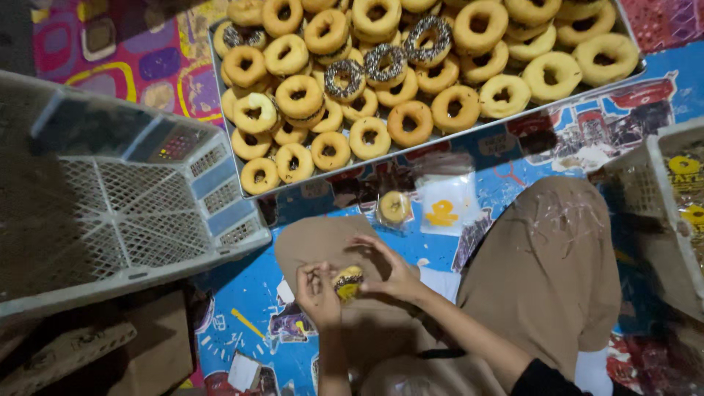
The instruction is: The person sits on the floor and repeatedly picks doughnuts from a metal tray, places them into small plastic bags, and sets the sealed bags into a white crate. The person handles both plain and chocolate-sprinkled doughnuts.
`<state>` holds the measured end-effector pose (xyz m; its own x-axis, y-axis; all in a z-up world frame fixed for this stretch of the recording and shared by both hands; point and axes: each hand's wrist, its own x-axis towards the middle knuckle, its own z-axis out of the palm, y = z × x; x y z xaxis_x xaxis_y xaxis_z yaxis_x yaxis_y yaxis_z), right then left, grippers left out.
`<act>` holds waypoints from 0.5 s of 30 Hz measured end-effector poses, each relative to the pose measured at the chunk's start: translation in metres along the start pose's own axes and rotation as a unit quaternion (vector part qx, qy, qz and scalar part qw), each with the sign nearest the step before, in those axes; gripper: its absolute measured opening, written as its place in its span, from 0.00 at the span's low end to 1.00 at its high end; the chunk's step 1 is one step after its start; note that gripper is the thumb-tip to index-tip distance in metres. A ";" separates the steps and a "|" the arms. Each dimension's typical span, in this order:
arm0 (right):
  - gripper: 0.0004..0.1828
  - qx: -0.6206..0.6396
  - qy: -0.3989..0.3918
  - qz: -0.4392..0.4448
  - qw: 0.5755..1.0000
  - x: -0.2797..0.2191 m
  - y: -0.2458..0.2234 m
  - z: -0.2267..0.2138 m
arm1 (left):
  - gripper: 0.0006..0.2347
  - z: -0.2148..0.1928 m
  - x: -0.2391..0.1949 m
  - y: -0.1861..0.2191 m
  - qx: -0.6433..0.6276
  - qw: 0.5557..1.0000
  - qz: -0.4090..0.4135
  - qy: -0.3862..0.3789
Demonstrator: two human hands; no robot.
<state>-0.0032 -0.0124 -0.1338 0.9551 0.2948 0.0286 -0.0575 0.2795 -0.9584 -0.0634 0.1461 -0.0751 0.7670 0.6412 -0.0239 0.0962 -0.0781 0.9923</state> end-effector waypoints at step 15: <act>0.20 -0.026 0.158 0.290 0.943 0.000 0.013 0.032 | 0.05 -0.002 0.021 -0.008 0.079 0.995 -0.067 0.010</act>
<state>-0.0132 0.0209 -0.1374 0.8064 0.0945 -0.5837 -0.5912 0.1079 -0.7993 -0.0499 0.1619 -0.0831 0.7280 0.6688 -0.1509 0.2962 -0.1084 0.9490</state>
